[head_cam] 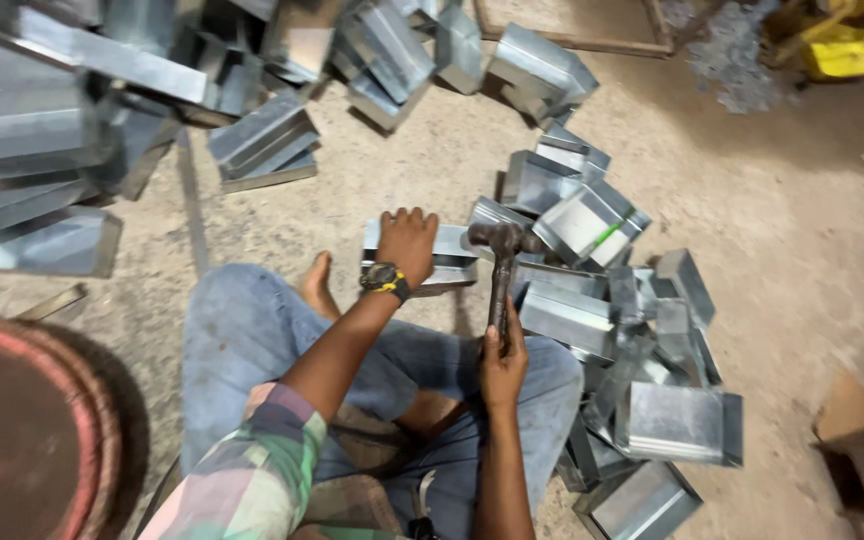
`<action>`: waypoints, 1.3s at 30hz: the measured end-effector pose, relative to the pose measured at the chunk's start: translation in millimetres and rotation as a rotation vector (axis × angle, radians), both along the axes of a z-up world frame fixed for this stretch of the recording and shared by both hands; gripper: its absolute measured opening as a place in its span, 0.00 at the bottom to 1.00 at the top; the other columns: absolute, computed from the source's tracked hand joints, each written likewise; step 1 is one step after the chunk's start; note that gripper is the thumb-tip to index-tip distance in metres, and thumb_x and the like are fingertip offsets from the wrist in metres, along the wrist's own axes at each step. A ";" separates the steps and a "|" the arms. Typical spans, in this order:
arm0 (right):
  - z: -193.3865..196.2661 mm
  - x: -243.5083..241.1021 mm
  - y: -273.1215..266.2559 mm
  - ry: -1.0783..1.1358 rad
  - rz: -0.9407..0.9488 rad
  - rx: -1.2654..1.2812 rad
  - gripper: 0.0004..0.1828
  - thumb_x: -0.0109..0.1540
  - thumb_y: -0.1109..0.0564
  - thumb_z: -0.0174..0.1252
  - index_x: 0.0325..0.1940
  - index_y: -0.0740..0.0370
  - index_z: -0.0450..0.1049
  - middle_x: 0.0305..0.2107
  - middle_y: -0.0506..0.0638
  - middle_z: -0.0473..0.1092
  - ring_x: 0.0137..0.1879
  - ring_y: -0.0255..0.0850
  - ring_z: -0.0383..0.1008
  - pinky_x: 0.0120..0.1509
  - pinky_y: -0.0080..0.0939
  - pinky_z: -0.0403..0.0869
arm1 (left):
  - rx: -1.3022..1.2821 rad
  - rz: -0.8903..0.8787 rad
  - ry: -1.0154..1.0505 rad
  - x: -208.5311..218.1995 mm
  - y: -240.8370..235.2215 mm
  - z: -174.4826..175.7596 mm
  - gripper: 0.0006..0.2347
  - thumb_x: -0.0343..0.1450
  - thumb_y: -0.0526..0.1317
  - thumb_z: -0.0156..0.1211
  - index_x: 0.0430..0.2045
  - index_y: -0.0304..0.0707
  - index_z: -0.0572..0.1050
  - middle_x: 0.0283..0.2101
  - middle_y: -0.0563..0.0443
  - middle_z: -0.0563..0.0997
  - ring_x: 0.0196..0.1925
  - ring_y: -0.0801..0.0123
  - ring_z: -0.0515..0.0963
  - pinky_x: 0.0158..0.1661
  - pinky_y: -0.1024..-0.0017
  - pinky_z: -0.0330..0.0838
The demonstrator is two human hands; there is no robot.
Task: The person sits on the floor and uses a hammer to fold the edges and secure the seams of multiple rectangular metal boxes.
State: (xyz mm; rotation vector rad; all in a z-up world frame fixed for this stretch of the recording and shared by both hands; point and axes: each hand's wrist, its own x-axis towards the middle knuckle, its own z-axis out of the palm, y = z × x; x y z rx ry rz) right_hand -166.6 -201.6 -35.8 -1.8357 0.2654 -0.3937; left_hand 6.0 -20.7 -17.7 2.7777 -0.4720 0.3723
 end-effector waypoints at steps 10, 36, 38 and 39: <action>37.9 -12.8 13.8 -0.182 -0.021 0.119 0.27 0.68 0.60 0.55 0.72 0.66 0.62 0.20 0.41 0.64 0.21 0.26 0.59 0.23 0.29 0.59 | -0.480 0.405 -0.097 -26.0 64.6 -60.1 0.28 0.57 0.36 0.63 0.54 0.28 0.70 0.55 0.34 0.74 0.58 0.45 0.70 0.55 0.51 0.66; 17.3 -0.3 48.1 -0.339 -0.033 -0.358 0.20 0.74 0.60 0.51 0.67 0.76 0.63 0.47 0.69 0.69 0.48 0.55 0.69 0.50 0.49 0.69 | -0.424 0.317 -0.009 -27.6 14.7 -105.8 0.23 0.61 0.37 0.63 0.52 0.31 0.69 0.54 0.41 0.75 0.57 0.47 0.71 0.53 0.50 0.64; 18.0 0.8 53.5 -0.323 0.070 -0.553 0.23 0.72 0.58 0.52 0.70 0.71 0.64 0.55 0.70 0.73 0.55 0.57 0.76 0.56 0.51 0.75 | -0.445 0.319 0.045 -34.5 14.5 -99.7 0.23 0.62 0.37 0.63 0.52 0.32 0.69 0.54 0.42 0.75 0.55 0.47 0.72 0.51 0.50 0.65; 19.2 -0.4 56.5 -0.218 0.091 -0.564 0.24 0.71 0.57 0.54 0.70 0.69 0.66 0.51 0.69 0.75 0.50 0.56 0.78 0.52 0.50 0.75 | -0.427 0.339 0.062 -38.0 14.1 -96.2 0.22 0.63 0.37 0.64 0.52 0.33 0.70 0.53 0.42 0.75 0.54 0.47 0.72 0.51 0.49 0.65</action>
